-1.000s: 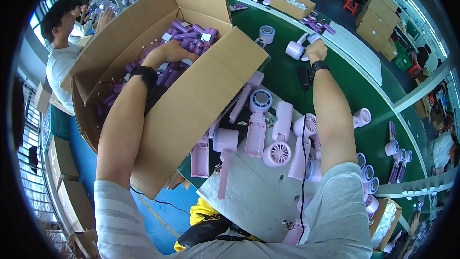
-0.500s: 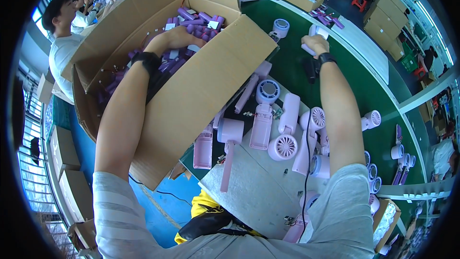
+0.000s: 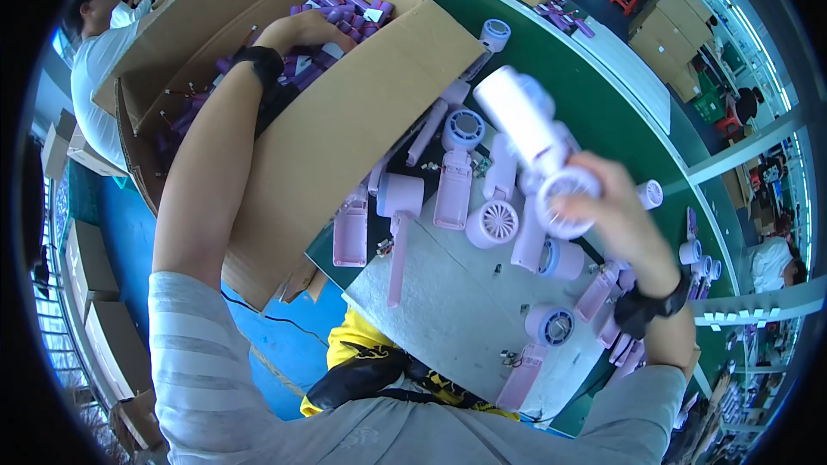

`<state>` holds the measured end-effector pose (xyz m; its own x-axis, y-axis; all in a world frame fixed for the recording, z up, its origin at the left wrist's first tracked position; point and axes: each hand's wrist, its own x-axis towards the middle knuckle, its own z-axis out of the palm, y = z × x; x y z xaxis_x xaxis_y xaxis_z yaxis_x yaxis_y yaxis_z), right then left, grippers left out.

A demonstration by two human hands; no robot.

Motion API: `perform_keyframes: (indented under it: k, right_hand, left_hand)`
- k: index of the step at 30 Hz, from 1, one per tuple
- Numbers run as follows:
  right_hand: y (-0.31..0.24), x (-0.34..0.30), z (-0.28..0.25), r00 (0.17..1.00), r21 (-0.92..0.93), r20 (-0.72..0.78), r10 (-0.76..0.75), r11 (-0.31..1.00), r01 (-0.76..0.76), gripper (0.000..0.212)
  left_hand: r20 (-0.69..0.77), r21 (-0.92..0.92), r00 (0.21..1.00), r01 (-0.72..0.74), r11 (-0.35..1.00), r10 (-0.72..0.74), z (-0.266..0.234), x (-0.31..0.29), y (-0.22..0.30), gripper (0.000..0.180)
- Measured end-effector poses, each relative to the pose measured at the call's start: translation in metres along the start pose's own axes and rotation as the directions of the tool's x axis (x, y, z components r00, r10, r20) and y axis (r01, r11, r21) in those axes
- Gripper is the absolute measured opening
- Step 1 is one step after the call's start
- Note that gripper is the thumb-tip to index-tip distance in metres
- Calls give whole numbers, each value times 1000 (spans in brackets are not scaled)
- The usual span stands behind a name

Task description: The person assembles portable fans by connecting a battery pack and circuit board to the housing, testing the connection, and setting the unit aside. They then reach into a box for more batteries to repeat the process.

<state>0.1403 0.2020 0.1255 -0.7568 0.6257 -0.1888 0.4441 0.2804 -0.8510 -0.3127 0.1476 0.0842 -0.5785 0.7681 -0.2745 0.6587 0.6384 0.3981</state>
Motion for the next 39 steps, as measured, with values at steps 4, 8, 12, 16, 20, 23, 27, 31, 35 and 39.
perform_keyframes:
  k: [4,8,12,16,20,23,27,31,35,39]
  right_hand:
    - [-24,-29,75,964,-565,26,-264,792,232,49]
    - [-35,-21,116,990,-657,-100,-98,753,8,48]
    - [-21,-9,140,988,-676,-152,-14,731,-93,45]
    - [0,-6,162,963,-721,-159,-216,692,37,48]
    - [-2,-4,177,970,-686,-132,-203,725,59,53]
    - [3,-6,180,969,-672,-131,-212,738,71,56]
    - [5,-27,173,948,-625,-134,-288,767,145,52]
    - [12,-59,138,918,-517,-134,-373,817,256,45]
    - [27,-96,99,936,-326,-241,-257,930,172,40]
    - [56,-135,71,849,-275,-450,-277,947,163,30]
  left_hand:
    - [5,2,1000,-16,1000,16,-1,5,-5,85]
    - [2,28,998,-55,998,55,2,15,-12,92]
    - [-76,39,992,-101,994,104,9,16,-10,93]
    - [-135,84,982,-122,989,133,10,18,-8,93]
    - [-162,55,975,-145,988,153,4,14,-13,92]
    - [-137,-11,976,-171,985,168,0,6,-10,92]
    - [-213,-103,969,-151,983,126,2,12,-15,88]
    - [-261,-36,965,-28,999,18,-5,7,-14,87]
    - [-250,-101,966,47,994,-71,-16,11,-18,83]
    - [-253,-180,959,79,980,-124,-20,24,-49,83]
